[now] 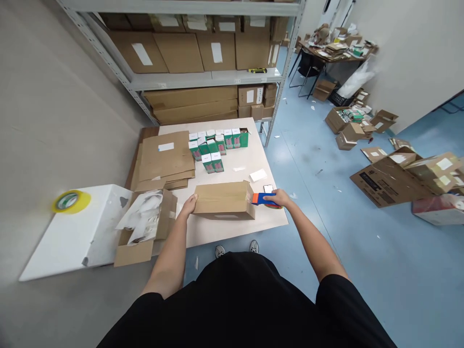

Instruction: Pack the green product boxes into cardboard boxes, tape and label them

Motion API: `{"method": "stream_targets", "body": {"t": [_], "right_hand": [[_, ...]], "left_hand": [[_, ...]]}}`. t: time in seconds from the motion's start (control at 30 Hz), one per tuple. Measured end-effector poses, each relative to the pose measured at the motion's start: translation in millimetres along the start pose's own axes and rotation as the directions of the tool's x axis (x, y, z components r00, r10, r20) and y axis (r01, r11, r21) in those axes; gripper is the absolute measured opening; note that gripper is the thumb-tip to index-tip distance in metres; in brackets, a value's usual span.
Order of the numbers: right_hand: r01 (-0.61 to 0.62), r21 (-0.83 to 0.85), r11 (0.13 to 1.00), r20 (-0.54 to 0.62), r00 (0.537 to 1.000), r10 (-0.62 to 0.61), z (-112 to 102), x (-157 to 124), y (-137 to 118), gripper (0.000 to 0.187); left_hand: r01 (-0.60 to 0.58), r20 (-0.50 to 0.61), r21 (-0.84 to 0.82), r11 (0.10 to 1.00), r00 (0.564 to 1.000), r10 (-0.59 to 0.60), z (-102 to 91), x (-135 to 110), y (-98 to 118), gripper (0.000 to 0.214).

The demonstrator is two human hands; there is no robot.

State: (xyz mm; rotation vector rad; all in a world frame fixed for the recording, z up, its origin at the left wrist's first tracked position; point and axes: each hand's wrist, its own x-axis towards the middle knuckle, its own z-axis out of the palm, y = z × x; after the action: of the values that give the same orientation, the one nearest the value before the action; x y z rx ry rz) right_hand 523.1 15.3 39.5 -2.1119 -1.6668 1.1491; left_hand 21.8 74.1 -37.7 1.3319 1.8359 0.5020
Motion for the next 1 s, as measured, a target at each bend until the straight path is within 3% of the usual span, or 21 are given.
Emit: {"method": "stream_targets", "body": {"t": [0.1, 0.23, 0.3, 0.37, 0.4, 0.47, 0.57, 0.67, 0.73, 0.83, 1.0], "right_hand": [[0.085, 0.107, 0.991, -0.031, 0.996, -0.082, 21, 5, -38, 0.058], [0.178, 0.11, 0.978, -0.045, 0.984, -0.174, 49, 11, -114, 0.058], [0.213, 0.054, 0.976, -0.039, 0.977, -0.211, 62, 11, -157, 0.056], [0.239, -0.031, 0.97, -0.023, 0.97, -0.24, 75, 10, -199, 0.054], [0.246, -0.075, 0.966, -0.01, 0.969, -0.248, 81, 9, -218, 0.053], [0.249, -0.152, 0.956, 0.02, 0.968, -0.249, 92, 8, -255, 0.052], [0.267, -0.257, 0.929, 0.058, 0.964, -0.261, 107, 10, -302, 0.051], [0.315, -0.349, 0.882, 0.1, 0.949, -0.299, 122, 16, -339, 0.053], [0.338, -0.4, 0.852, 0.137, 0.941, -0.309, 129, 21, -357, 0.054], [0.354, -0.463, 0.813, 0.196, 0.935, -0.295, 134, 24, -370, 0.055], [0.376, -0.517, 0.769, 0.278, 0.923, -0.265, 124, 24, -356, 0.053]], "left_hand": [[0.072, -0.074, 0.038, 0.997, 0.995, -0.069, -29.6, 3, -2, 0.048], [0.114, -0.181, 0.058, 0.992, 0.978, -0.102, -61.1, -1, 10, 0.053], [0.027, -0.182, 0.049, 0.998, 0.983, -0.018, -69.7, -7, 25, 0.05], [-0.183, -0.159, 0.014, 0.983, 0.97, 0.183, -75.0, -13, 42, 0.05], [-0.226, -0.155, 0.012, 0.974, 0.962, 0.225, -77.7, -15, 49, 0.055], [-0.189, -0.102, 0.054, 0.98, 0.976, 0.194, -85.2, -17, 57, 0.064], [-0.116, -0.063, 0.091, 0.989, 0.991, 0.122, -102.7, -17, 52, 0.067], [-0.07, -0.09, 0.011, 0.997, 0.993, 0.071, -116.1, -21, 30, 0.059], [-0.037, -0.109, -0.044, 0.998, 0.993, 0.032, -114.8, -28, 15, 0.058], [-0.003, -0.126, -0.084, 0.996, 0.992, -0.008, -96.0, -43, -2, 0.059], [0.02, -0.152, -0.134, 0.991, 0.988, -0.041, -54.0, -56, -6, 0.061]]}}
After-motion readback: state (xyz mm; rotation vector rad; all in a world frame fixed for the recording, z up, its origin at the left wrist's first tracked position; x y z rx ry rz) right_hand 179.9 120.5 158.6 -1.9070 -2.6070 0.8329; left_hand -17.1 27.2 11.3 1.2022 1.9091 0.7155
